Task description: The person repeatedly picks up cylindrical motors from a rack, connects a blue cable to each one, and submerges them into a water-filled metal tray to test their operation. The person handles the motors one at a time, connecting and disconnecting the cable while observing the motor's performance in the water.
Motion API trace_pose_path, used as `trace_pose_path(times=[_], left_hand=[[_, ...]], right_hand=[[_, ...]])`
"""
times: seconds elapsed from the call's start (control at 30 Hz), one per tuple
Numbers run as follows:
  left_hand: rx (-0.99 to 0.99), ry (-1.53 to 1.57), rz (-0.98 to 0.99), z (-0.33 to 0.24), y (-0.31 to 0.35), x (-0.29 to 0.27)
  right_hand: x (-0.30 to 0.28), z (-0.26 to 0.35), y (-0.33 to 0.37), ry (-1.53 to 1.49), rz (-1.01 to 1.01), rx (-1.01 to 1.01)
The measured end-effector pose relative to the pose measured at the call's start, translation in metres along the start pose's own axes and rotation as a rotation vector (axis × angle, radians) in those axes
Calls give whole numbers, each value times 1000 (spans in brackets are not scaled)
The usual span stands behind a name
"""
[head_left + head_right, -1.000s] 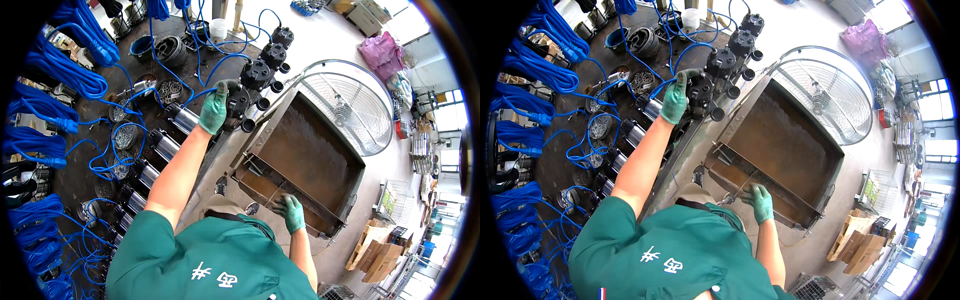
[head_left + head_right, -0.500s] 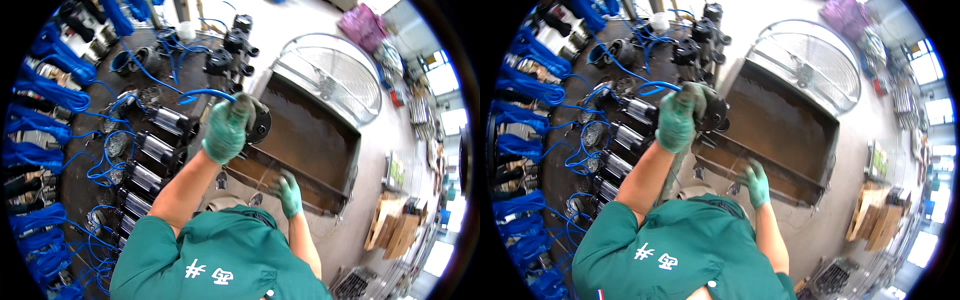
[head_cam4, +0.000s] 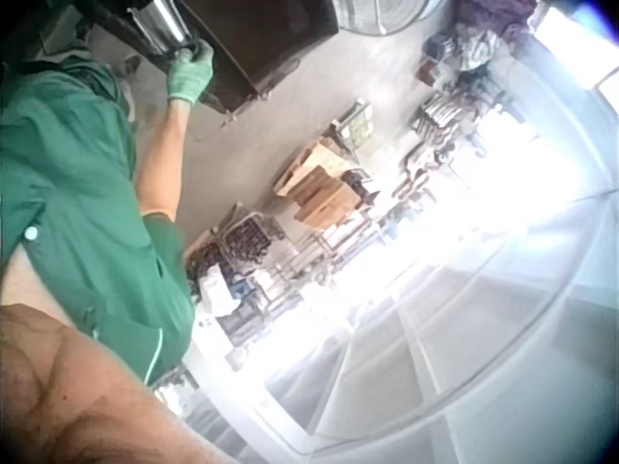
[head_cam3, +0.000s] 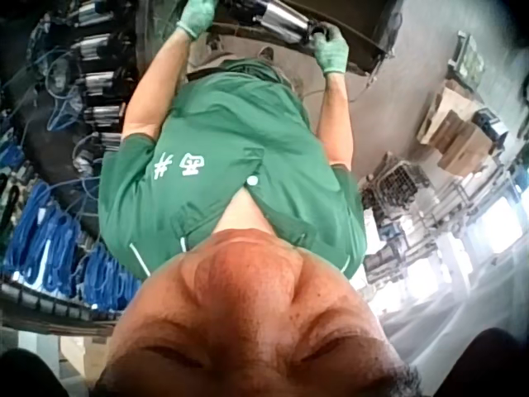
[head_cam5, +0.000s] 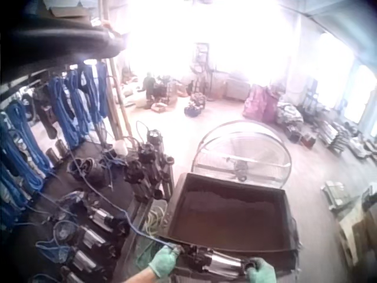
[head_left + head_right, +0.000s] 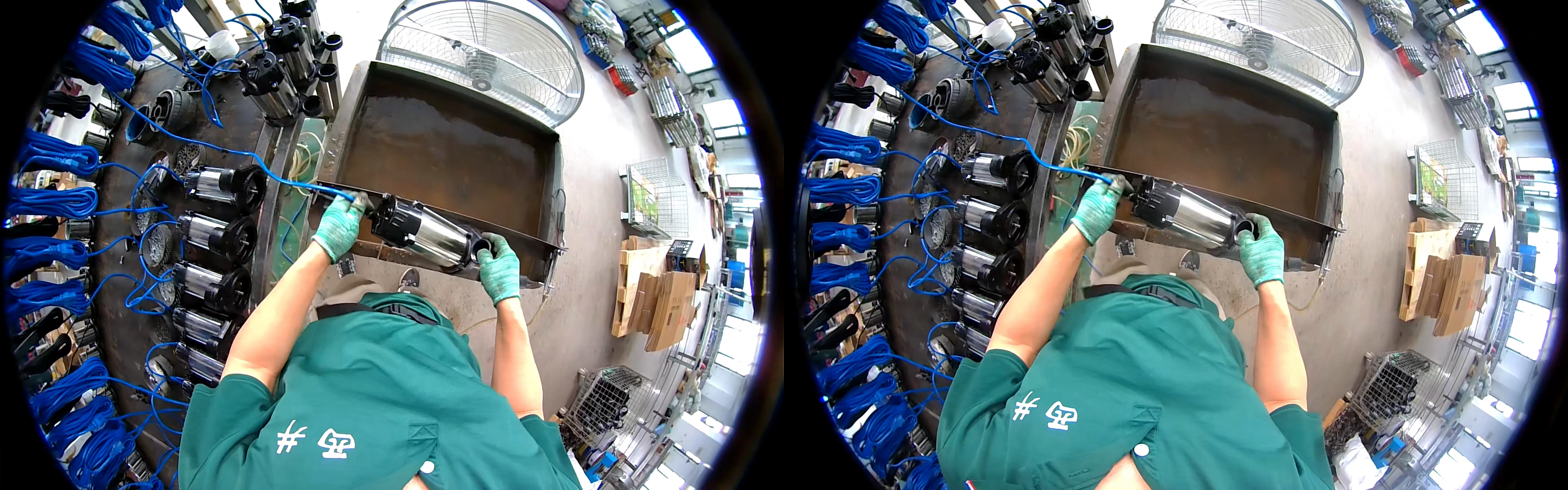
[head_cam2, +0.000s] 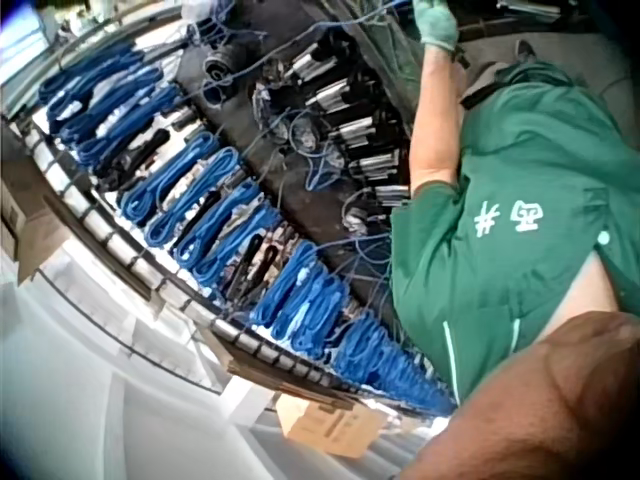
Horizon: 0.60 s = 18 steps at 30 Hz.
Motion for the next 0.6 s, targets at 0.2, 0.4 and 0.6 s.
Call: trace_pose_path(times=[0.2, 0.4, 0.6], left_hand=[[-283, -134, -42, 66, 2, 30], [-242, -552, -221, 133, -9, 22], [-471, -486, 30, 98, 6, 4]], right_hand=[[-6, 6, -1, 289, -15, -81], [10, 28, 1, 393, 23, -158], [13, 24, 8, 380, 31, -167]])
Point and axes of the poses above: each hand's wrist, its own y-axis away from the middle knuckle, its own x-axis out of the palm, z = x × y, the point moved 2 cm from there along -y, towards the middle knuckle, and after that the axes turned 3 degrees about z, right-handed, at the moved point
